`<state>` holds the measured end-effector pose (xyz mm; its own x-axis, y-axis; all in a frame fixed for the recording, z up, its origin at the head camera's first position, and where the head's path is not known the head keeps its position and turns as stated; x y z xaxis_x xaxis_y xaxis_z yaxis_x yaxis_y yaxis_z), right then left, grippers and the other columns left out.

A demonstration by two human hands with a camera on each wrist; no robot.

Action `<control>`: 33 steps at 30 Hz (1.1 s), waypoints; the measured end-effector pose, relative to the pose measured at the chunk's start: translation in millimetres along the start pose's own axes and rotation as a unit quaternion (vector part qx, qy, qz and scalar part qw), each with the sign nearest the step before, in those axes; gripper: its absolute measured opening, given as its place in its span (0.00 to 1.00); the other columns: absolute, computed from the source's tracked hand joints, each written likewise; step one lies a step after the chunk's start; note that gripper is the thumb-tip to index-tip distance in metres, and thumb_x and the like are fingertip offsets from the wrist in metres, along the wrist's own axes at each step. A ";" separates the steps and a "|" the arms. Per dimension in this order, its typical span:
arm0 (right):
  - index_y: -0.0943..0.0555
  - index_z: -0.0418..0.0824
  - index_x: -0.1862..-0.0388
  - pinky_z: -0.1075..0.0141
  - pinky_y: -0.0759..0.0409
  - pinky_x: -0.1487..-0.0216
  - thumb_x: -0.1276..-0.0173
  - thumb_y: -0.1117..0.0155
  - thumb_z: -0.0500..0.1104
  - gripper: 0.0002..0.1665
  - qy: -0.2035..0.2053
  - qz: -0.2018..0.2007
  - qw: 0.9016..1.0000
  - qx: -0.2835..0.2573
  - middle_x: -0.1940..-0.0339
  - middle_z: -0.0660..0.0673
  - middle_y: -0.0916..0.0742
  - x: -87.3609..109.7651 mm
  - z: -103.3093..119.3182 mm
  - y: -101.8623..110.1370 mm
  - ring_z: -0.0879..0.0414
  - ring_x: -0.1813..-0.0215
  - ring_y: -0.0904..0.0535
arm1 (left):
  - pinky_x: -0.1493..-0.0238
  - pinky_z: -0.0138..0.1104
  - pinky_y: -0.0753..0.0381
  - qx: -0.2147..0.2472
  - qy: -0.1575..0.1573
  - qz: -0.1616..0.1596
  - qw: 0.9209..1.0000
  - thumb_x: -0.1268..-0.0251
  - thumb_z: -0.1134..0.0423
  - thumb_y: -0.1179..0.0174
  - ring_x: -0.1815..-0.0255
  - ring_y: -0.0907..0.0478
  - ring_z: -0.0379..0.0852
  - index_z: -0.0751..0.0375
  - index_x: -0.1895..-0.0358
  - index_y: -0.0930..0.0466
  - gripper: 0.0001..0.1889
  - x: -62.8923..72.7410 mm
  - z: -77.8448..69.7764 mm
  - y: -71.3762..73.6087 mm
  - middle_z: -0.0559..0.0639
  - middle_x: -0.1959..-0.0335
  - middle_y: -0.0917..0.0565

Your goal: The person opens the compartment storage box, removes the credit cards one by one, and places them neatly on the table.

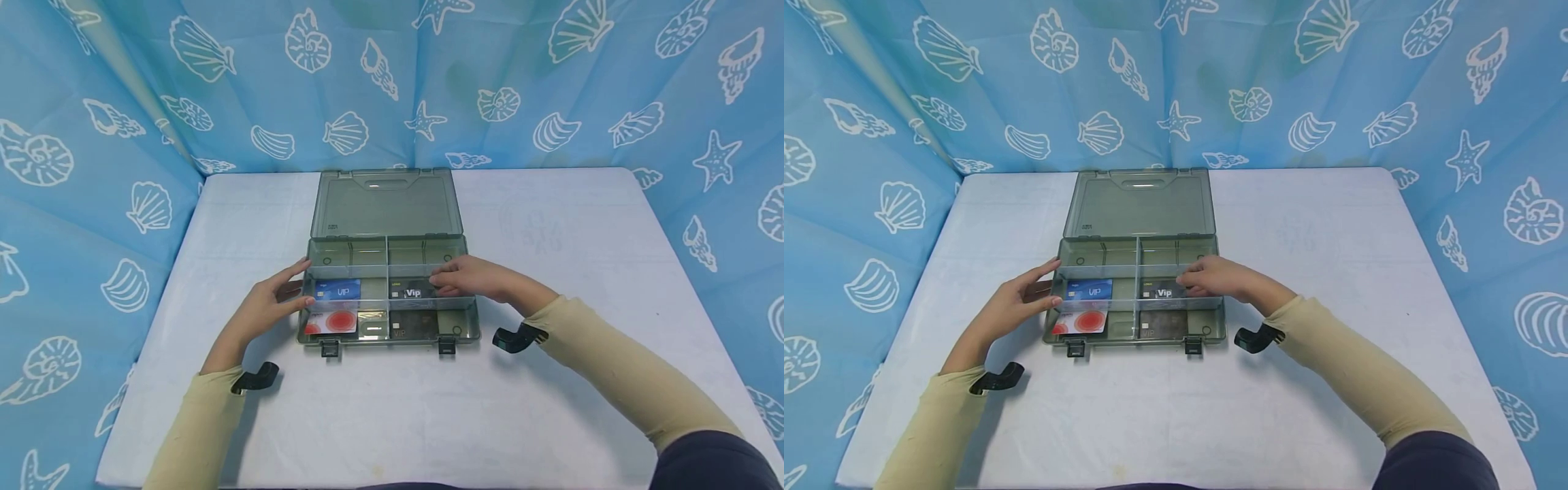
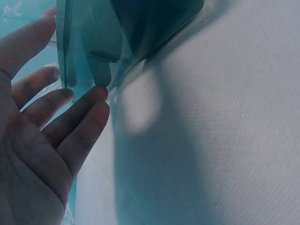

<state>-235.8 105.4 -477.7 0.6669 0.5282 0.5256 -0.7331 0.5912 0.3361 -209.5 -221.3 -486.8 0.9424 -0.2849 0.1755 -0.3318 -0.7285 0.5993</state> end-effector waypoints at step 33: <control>0.32 0.28 0.26 0.44 0.27 0.30 0.17 0.50 0.48 0.31 0.048 -0.055 0.997 0.001 0.35 0.32 0.18 17.3 13.8 6.9 0.41 0.37 0.19 | 0.33 0.60 0.28 0.021 0.016 -0.009 1.000 0.33 0.50 0.31 0.28 0.32 0.68 0.45 0.19 0.42 0.42 -0.6 9.7 -2.7 0.55 0.18 0.43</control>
<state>-231.2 110.1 -455.5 0.7530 0.5161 0.4082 -0.6550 0.6474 0.3897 -209.7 -225.2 -496.1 0.9491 -0.2510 0.1903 -0.3150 -0.7590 0.5698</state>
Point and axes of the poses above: each hand's wrist, its own x-axis away from the middle knuckle, its own y-axis out of the back of the hand, z = x × y, the point moved 9 cm from there along -x, towards the middle knuckle
